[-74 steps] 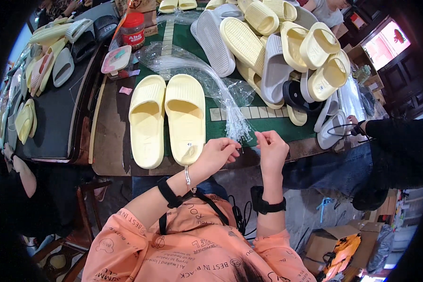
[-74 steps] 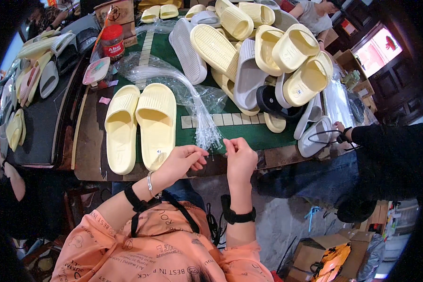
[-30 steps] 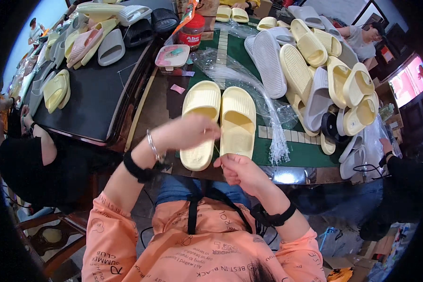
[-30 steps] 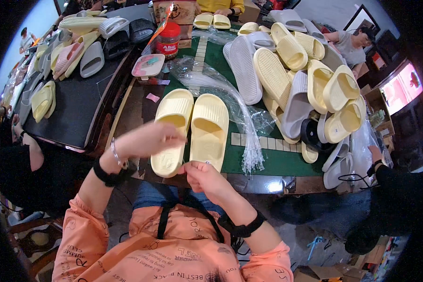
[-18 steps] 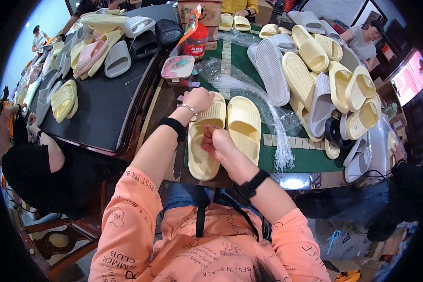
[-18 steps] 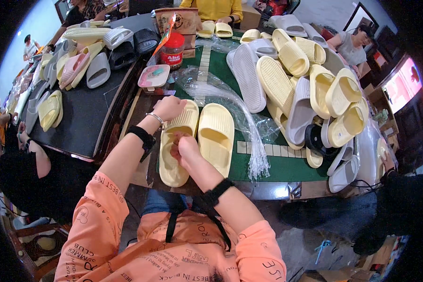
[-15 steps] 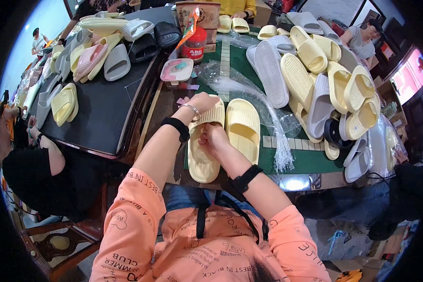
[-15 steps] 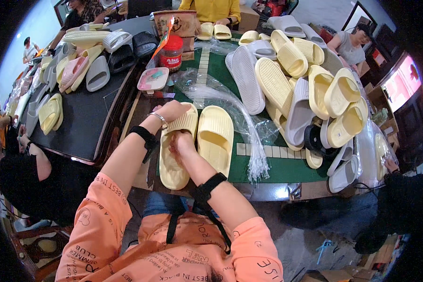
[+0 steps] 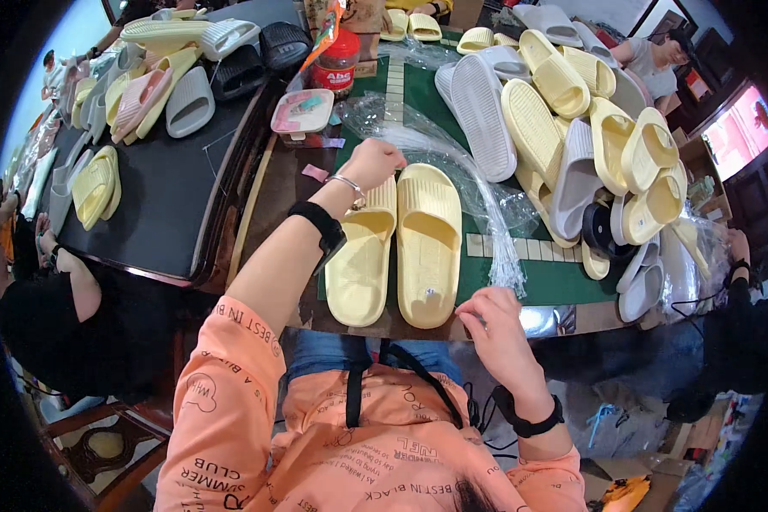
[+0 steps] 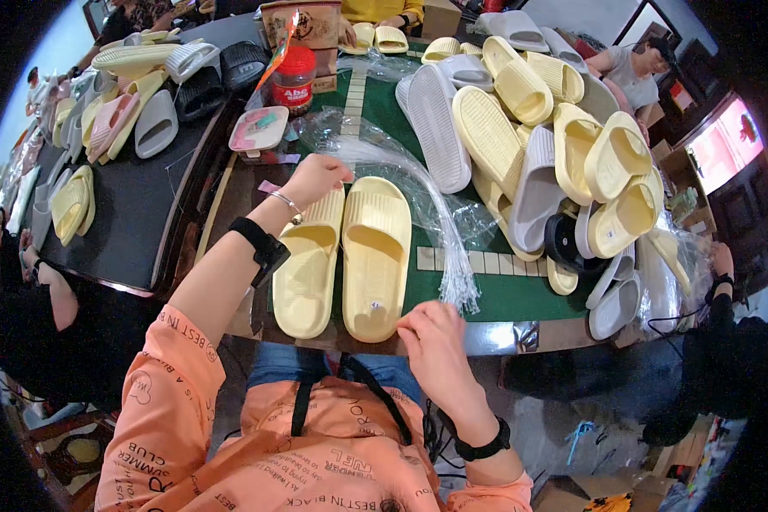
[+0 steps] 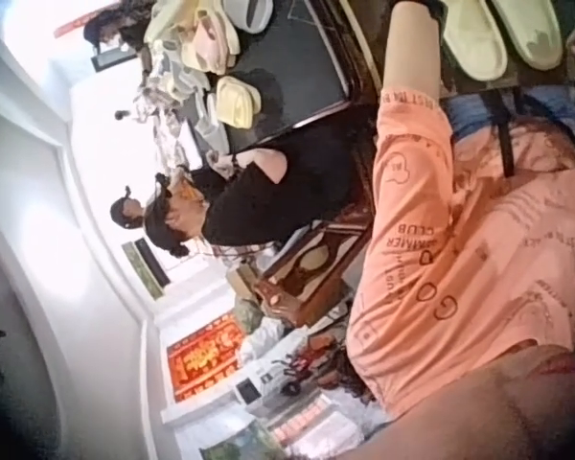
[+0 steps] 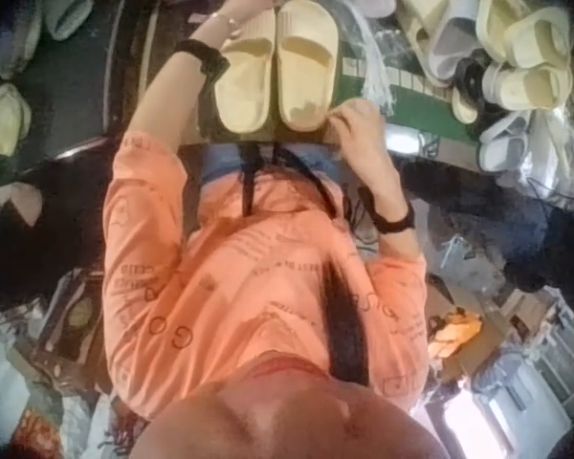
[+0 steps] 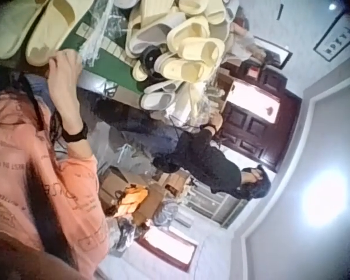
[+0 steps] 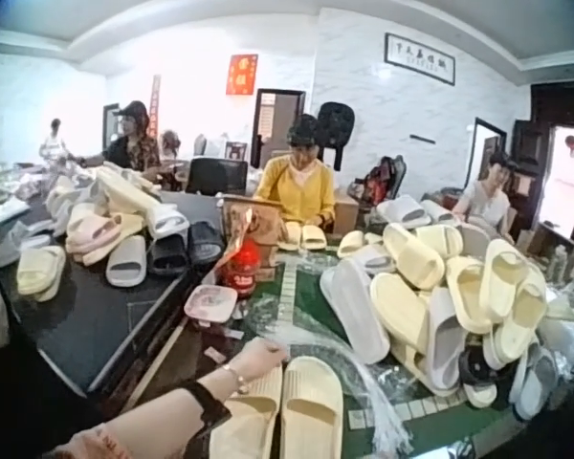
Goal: Attaching plastic tags to pairs of foam slide sandals in a workshop environment.
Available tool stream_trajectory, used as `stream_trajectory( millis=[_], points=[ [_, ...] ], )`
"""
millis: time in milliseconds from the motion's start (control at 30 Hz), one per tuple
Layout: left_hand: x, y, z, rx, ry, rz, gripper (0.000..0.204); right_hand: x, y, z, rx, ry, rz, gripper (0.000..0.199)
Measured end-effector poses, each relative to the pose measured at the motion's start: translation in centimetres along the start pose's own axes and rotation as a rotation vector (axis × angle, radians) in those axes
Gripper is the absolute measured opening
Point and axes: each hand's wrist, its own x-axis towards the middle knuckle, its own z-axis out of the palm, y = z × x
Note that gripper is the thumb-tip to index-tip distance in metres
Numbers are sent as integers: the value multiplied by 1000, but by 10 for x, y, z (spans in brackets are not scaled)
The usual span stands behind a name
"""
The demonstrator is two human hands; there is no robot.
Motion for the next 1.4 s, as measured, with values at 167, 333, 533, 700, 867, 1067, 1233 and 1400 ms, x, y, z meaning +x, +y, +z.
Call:
stream_trajectory(
  millis=[167, 333, 533, 700, 867, 1067, 1233, 1400],
  points=[
    [-12, 5, 22, 103, -15, 168, 19, 16, -21, 19, 39, 32, -22, 9],
    [-14, 2, 23, 103, -27, 189, 18, 31, -11, 62, 178, 97, 7, 13],
    [-13, 3, 22, 86, -88, 116, 20, 54, 14, 80, 66, 36, 33, 10],
    [-14, 2, 24, -55, -87, 132, 20, 81, 23, 91, -26, 62, 7, 17],
    [-14, 0, 23, -219, -162, 60, 21, 96, 33, 94, -18, -132, 63, 21],
    [-15, 9, 24, -288, -243, 60, 22, 96, 46, 92, 1, -257, -5, 17],
    [-19, 1, 17, -464, -150, 0, 24, 107, -10, 40, -157, -506, 240, 25],
    [-21, 0, 17, -701, -95, 31, 23, 162, 52, 93, 52, 475, -5, 19]
  ],
)
